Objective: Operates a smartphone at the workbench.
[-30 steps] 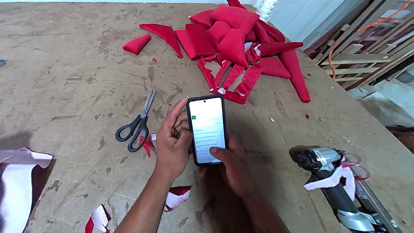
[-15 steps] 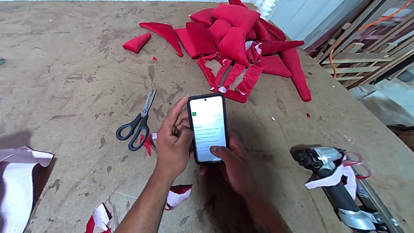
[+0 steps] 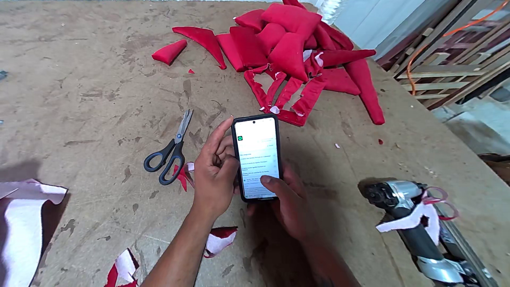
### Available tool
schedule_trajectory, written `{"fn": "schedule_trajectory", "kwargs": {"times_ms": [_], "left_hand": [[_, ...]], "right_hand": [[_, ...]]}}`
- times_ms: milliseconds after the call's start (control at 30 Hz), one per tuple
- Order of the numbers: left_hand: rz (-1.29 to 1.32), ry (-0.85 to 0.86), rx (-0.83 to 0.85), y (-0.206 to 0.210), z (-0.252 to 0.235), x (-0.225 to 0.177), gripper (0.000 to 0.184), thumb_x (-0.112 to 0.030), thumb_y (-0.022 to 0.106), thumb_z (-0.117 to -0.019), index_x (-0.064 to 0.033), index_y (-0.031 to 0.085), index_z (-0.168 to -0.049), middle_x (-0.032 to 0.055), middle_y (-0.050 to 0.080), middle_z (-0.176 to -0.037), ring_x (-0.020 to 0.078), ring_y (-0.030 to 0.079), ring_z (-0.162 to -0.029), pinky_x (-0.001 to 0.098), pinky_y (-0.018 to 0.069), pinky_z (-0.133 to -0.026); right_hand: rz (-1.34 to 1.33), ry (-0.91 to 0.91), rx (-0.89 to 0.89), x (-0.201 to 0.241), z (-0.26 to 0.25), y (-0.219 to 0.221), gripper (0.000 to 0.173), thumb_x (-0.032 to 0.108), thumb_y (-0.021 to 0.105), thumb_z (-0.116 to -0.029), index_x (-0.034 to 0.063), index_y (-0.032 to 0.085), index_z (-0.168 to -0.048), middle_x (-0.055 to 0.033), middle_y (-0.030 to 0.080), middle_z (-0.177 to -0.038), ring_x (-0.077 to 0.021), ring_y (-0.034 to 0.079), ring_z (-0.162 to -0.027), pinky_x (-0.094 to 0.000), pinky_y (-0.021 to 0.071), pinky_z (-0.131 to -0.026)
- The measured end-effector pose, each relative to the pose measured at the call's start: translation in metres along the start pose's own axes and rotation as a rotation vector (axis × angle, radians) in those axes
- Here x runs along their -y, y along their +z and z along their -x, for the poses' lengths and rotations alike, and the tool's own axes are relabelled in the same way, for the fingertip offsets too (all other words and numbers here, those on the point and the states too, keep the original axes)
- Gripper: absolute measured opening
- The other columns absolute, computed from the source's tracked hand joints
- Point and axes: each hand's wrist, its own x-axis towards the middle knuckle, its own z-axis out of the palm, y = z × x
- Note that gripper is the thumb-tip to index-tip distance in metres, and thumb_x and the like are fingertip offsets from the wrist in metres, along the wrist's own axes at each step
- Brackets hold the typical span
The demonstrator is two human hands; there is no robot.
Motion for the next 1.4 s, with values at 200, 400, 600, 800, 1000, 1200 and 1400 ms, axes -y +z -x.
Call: {"fn": "schedule_trajectory", "kwargs": {"times_ms": [200,400,600,800,1000,1200,1400], "left_hand": [[0.016,-0.008,-0.001,0.000,0.000,0.000,0.066,0.007,0.044,-0.0994,-0.0232,0.041,-0.158,0.0124,0.069,-0.120,0.0233,0.071,-0.078,0.0330,0.0596,-0.052],[0.014,0.022,-0.007,-0.001,-0.001,-0.001,0.060,0.003,0.038,-0.1010,-0.0196,0.042,-0.157,0.0125,0.068,-0.119,0.0236,0.071,-0.088,0.0355,0.0614,-0.064],[0.070,0.047,-0.020,-0.003,0.000,0.001,0.053,-0.007,0.042,-0.1027,-0.0168,0.044,-0.155,0.0128,0.068,-0.115,0.0215,0.069,-0.089,0.0337,0.0603,-0.068],[0.095,0.058,-0.105,-0.002,0.001,0.000,0.050,-0.003,0.056,-0.0995,-0.0162,0.044,-0.146,0.0143,0.067,-0.101,0.0238,0.070,-0.076,0.0339,0.0610,-0.057],[0.100,0.105,-0.153,0.000,0.001,0.000,0.051,-0.007,0.069,-0.0955,-0.0146,0.044,-0.139,0.0138,0.068,-0.100,0.0232,0.072,-0.080,0.0337,0.0633,-0.065],[0.101,0.125,-0.172,0.000,0.002,0.000,0.051,-0.011,0.072,-0.0950,-0.0149,0.043,-0.137,0.0139,0.070,-0.102,0.0237,0.073,-0.082,0.0343,0.0641,-0.067],[0.162,0.125,-0.059,-0.005,0.000,0.005,0.048,-0.041,0.053,-0.1031,-0.0183,0.045,-0.145,0.0064,0.066,-0.101,0.0148,0.067,-0.083,0.0316,0.0602,-0.071]], "right_hand": [[0.004,-0.015,-0.004,-0.002,-0.001,0.001,0.040,0.032,0.045,-0.1092,0.0136,0.048,-0.144,-0.0255,0.068,-0.113,-0.0395,0.074,-0.086,-0.0503,0.0651,-0.061],[0.052,0.037,-0.001,0.006,0.002,0.005,0.052,0.006,0.062,-0.0905,0.0109,0.046,-0.140,-0.0234,0.071,-0.111,-0.0388,0.075,-0.085,-0.0473,0.0660,-0.064],[0.078,0.044,-0.006,0.009,0.002,0.008,0.053,0.007,0.062,-0.0906,0.0106,0.046,-0.141,-0.0225,0.071,-0.111,-0.0373,0.075,-0.084,-0.0464,0.0660,-0.063],[0.184,0.042,0.021,0.008,0.004,0.012,0.051,0.013,0.066,-0.0915,0.0113,0.048,-0.139,-0.0159,0.072,-0.109,-0.0313,0.075,-0.082,-0.0425,0.0668,-0.065],[0.263,0.025,0.039,0.006,0.005,0.013,0.051,0.019,0.068,-0.0914,0.0120,0.049,-0.138,-0.0126,0.073,-0.110,-0.0294,0.075,-0.087,-0.0416,0.0671,-0.067],[0.278,0.010,0.058,0.004,0.005,0.013,0.051,0.022,0.069,-0.0909,0.0109,0.051,-0.137,-0.0113,0.073,-0.108,-0.0273,0.075,-0.085,-0.0410,0.0670,-0.067],[0.104,0.004,0.063,0.007,0.004,0.008,0.052,0.016,0.067,-0.0926,0.0085,0.047,-0.140,-0.0180,0.071,-0.112,-0.0324,0.075,-0.085,-0.0432,0.0665,-0.067]]}}
